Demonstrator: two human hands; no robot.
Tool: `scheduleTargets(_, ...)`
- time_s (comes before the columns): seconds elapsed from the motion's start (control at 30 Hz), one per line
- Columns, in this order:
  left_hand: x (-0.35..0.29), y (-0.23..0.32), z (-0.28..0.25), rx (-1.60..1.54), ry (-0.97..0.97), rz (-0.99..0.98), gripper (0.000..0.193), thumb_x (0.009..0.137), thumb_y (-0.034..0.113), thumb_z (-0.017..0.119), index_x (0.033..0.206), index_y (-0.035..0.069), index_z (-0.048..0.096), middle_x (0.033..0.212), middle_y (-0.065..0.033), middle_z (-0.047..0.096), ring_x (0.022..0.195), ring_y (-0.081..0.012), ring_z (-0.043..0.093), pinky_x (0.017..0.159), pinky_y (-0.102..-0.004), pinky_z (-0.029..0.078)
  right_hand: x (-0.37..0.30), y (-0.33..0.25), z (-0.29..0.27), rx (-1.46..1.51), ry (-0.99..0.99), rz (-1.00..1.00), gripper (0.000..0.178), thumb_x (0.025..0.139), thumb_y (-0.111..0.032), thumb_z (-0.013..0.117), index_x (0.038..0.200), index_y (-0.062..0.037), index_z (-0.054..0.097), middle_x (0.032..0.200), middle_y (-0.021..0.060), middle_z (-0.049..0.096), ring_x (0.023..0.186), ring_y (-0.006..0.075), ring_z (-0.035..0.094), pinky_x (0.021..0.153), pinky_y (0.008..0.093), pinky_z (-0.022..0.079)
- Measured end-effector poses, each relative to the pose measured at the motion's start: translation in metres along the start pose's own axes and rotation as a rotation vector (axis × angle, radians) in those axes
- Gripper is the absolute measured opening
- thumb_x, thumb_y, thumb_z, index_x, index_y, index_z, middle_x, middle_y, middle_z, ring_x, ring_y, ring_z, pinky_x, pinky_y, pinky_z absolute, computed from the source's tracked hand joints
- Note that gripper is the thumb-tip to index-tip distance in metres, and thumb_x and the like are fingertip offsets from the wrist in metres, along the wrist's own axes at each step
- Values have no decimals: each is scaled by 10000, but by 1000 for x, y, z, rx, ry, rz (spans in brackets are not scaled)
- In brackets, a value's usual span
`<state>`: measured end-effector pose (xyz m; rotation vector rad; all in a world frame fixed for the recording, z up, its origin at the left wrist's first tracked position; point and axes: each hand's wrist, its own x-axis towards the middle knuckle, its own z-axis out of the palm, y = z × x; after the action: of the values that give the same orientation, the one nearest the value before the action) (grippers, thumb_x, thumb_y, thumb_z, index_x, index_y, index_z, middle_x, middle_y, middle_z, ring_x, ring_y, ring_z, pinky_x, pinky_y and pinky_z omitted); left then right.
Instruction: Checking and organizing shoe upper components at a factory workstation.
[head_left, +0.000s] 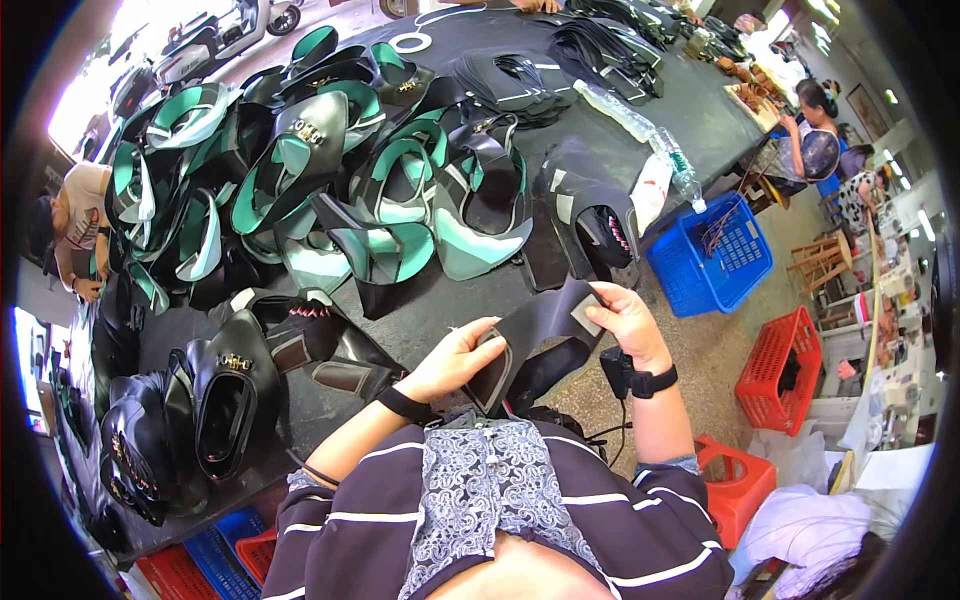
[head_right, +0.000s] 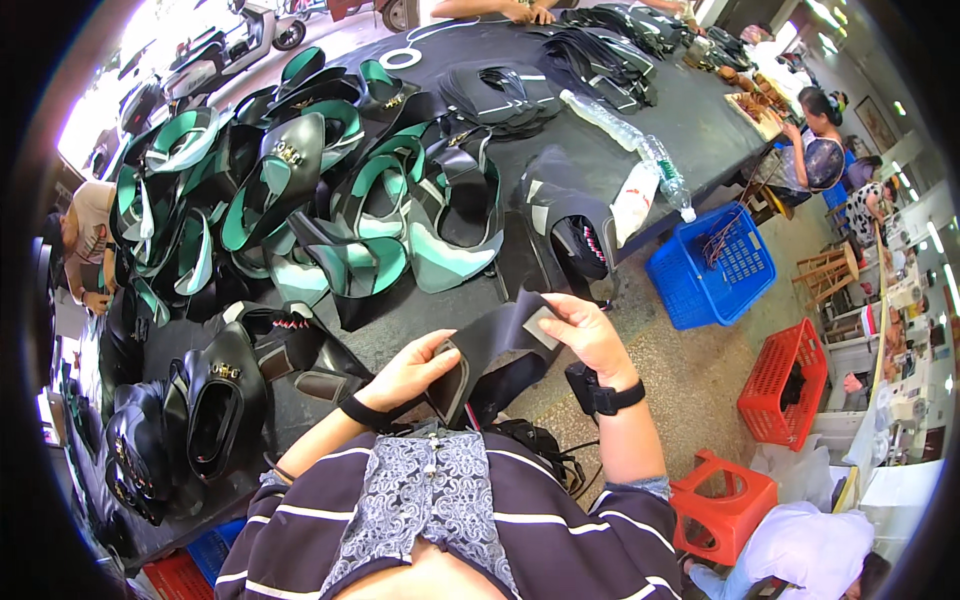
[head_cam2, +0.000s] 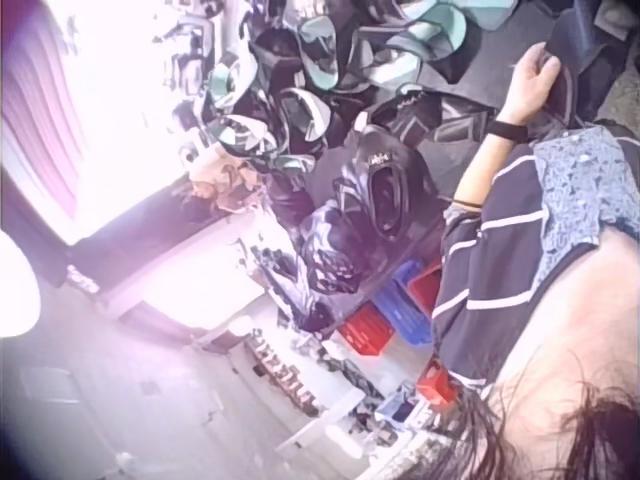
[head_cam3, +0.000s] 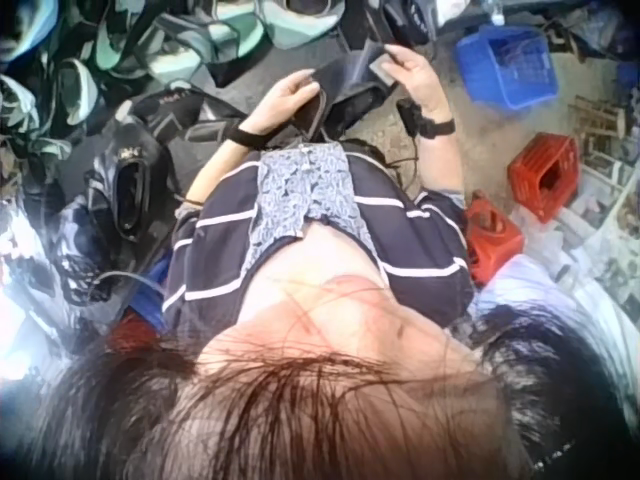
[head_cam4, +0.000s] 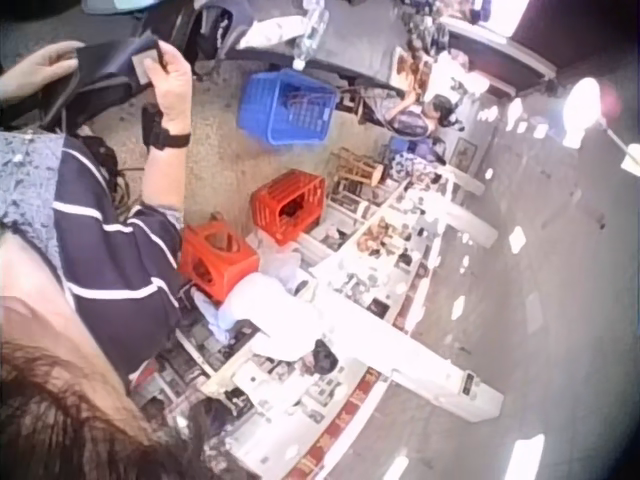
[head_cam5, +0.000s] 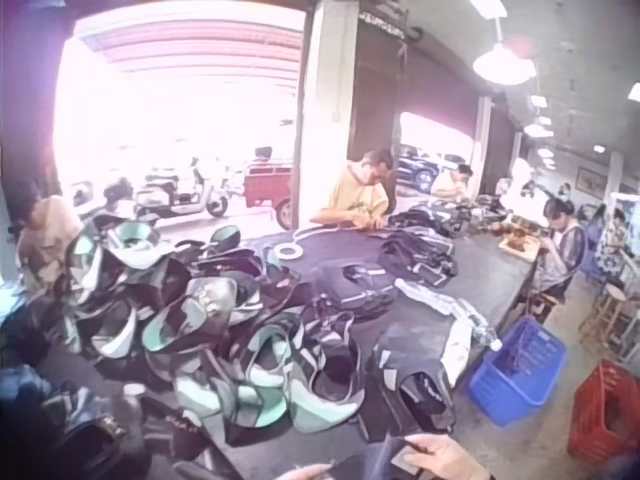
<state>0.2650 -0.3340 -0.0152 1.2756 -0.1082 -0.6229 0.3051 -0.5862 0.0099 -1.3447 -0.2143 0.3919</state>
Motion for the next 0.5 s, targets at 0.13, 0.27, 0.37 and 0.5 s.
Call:
scheduleTargets(0.13,26,-1,8,-14,-102,69,369,858,79,437,1207,-12,358,1056,-32,521,943,-75,477,842,-226,378,-5,-7,-25,-68,216,-4,261,761,-12,562,1019,5,531,911,23,589,795,76,542,729,204,421)
scheduleTargets(0.27,38,-9,10,-63,-60,135,372,855,53,412,1215,-16,350,1090,-48,508,963,-80,470,848,-230,375,5,-8,-35,-81,226,-6,236,784,-38,540,1016,9,534,913,24,588,789,67,538,727,201,417)
scheduleTargets(0.37,34,-29,-1,33,97,91,426,822,104,449,1216,-23,347,1108,-90,498,1003,-111,455,874,-246,355,23,3,-36,-264,243,7,257,801,-52,508,1047,22,518,944,41,577,824,106,536,750,222,408)
scheduleTargets(0.5,19,-29,-15,101,274,169,385,830,32,438,1200,-29,354,1131,-68,472,1020,-111,434,893,-243,333,37,-3,-13,-220,158,-8,265,818,-25,462,1077,19,495,988,56,562,889,102,519,798,226,392)
